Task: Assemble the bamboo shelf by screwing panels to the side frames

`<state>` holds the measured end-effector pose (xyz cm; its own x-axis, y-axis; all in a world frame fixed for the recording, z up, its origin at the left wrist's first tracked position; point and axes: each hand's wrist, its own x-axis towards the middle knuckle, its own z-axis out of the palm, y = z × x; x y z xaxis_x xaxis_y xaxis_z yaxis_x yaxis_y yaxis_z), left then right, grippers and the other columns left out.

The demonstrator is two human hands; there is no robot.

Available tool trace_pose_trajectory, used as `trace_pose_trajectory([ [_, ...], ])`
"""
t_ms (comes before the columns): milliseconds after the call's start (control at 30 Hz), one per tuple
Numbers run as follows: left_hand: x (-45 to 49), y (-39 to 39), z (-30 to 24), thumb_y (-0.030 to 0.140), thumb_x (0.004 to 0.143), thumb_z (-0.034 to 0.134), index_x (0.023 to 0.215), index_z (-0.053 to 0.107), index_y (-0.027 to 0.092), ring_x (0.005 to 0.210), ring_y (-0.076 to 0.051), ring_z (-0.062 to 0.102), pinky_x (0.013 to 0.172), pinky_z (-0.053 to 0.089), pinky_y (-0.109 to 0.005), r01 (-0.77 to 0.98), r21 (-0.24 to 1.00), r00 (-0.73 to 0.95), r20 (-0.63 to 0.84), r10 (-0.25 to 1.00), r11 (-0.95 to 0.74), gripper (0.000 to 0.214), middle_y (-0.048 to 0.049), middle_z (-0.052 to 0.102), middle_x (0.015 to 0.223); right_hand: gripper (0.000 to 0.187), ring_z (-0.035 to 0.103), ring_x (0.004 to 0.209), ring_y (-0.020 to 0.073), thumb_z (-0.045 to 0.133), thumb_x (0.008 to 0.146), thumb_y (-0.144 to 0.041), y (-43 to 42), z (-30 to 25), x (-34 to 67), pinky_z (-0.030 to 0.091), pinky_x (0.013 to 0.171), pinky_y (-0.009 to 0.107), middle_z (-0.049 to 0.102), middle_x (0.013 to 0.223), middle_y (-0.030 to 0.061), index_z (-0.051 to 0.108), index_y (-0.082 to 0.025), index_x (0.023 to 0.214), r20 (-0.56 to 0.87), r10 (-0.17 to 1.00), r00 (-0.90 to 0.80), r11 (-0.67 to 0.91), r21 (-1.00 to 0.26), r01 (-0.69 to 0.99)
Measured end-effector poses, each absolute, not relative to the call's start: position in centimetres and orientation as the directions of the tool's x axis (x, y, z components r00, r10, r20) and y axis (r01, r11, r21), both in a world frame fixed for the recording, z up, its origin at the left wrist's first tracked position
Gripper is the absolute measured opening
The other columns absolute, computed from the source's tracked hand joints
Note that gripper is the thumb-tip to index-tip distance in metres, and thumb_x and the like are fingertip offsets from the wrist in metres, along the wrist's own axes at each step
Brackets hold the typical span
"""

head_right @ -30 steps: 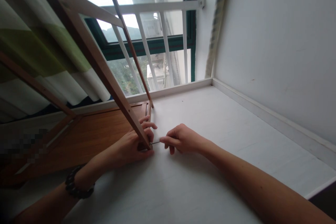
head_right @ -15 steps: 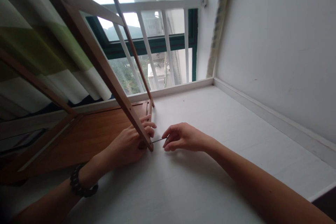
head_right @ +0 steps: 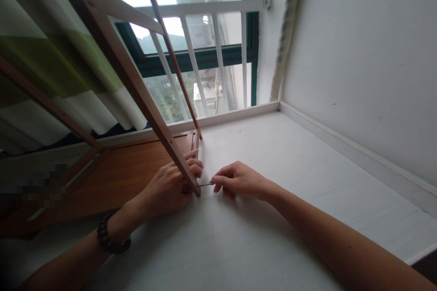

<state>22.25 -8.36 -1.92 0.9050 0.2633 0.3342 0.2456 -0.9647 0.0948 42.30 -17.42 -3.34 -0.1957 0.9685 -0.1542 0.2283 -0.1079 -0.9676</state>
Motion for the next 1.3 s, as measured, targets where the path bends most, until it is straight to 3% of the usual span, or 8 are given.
trace_pose_trajectory([
  [100,22.2,-8.4,-1.9,0.002,0.06,0.048,0.085,0.052,0.022,0.119,-0.022,0.048,0.11,0.031,-0.04,0.249,0.1,0.904,0.332,0.268,-0.963,0.032,-0.001,0.062,0.1,0.032,0.055,0.061,0.0086,0.06,0.08,-0.04,-17.5,-3.3,42.6,0.045,0.062,0.023,0.062,0.071,0.0014,0.069,-0.014,0.095,-0.02,0.972,-0.233,0.057,-0.945,0.321],
  [233,22.2,-8.4,-1.9,0.002,0.059,0.048,0.084,0.052,0.022,0.116,-0.021,0.051,0.109,0.034,-0.04,0.242,0.11,0.902,0.341,0.265,-0.964,0.033,-0.001,0.062,0.1,0.043,0.06,0.063,0.0114,0.067,0.074,-0.038,-17.3,-4.3,42.0,0.049,0.059,0.024,0.061,0.067,-0.0011,0.059,-0.015,0.109,-0.05,0.994,-0.093,-0.044,-0.997,0.066],
  [333,22.2,-8.4,-1.9,0.002,0.058,0.049,0.084,0.052,0.022,0.117,-0.022,0.05,0.11,0.032,-0.041,0.239,0.115,0.9,0.347,0.265,-0.964,0.033,-0.0009,0.062,0.1,0.04,0.065,0.063,0.0139,0.074,0.066,-0.039,-17.0,-4.8,41.8,0.052,0.057,0.025,0.064,0.065,-0.0001,0.061,-0.014,0.093,-0.116,0.993,-0.026,-0.118,-0.99,-0.08],
  [500,22.2,-8.4,-1.8,0.002,0.061,0.049,0.084,0.051,0.022,0.115,-0.021,0.052,0.111,0.03,-0.04,0.239,0.107,0.907,0.33,0.261,-0.965,0.031,-0.0009,0.061,0.099,0.037,0.068,0.072,0.016,0.081,0.056,-0.031,-16.6,-4.4,42.8,0.055,0.073,0.03,0.07,0.076,0.0054,0.066,-0.01,0.083,-0.092,0.988,-0.125,-0.103,-0.991,-0.083],
  [767,22.2,-8.3,-2.1,0.002,0.06,0.048,0.083,0.052,0.022,0.111,-0.019,0.054,0.114,0.026,-0.039,0.224,0.109,0.91,0.332,0.248,-0.968,0.031,0.0003,0.061,0.098,0.033,0.066,0.058,0.0119,0.073,0.07,-0.038,-16.9,-4.2,42.1,0.054,0.053,0.022,0.071,0.076,0.0064,0.056,-0.015,0.086,-0.195,0.98,-0.029,-0.197,-0.966,-0.165],
  [967,22.2,-8.3,-1.8,0.003,0.06,0.048,0.084,0.052,0.022,0.112,-0.02,0.054,0.113,0.027,-0.041,0.232,0.108,0.909,0.33,0.255,-0.967,0.031,-0.0007,0.061,0.099,0.035,0.069,0.075,0.0165,0.08,0.06,-0.028,-16.9,-4.0,42.8,0.056,0.074,0.029,0.072,0.084,0.0094,0.064,-0.01,0.086,-0.198,0.973,-0.121,-0.218,-0.958,-0.184],
  [1200,22.1,-8.2,-2.1,0.003,0.06,0.049,0.085,0.052,0.021,0.117,-0.02,0.05,0.112,0.029,-0.038,0.223,0.11,0.908,0.337,0.248,-0.969,0.031,0.0001,0.062,0.1,0.034,0.07,0.068,0.0163,0.068,0.074,-0.04,-16.6,-4.1,43.0,0.057,0.058,0.023,0.072,0.084,0.0117,0.061,-0.011,0.09,-0.24,0.966,-0.095,-0.251,-0.96,-0.128],
  [1300,22.0,-8.1,-2.2,0.004,0.061,0.05,0.086,0.052,0.021,0.118,-0.02,0.049,0.111,0.032,-0.037,0.23,0.104,0.905,0.342,0.252,-0.968,0.03,0.0004,0.062,0.101,0.034,0.07,0.076,0.0168,0.071,0.073,-0.036,-16.8,-4.0,43.1,0.057,0.066,0.023,0.071,0.092,0.0139,0.062,-0.01,0.092,-0.251,0.952,-0.176,-0.279,-0.948,-0.156],
])
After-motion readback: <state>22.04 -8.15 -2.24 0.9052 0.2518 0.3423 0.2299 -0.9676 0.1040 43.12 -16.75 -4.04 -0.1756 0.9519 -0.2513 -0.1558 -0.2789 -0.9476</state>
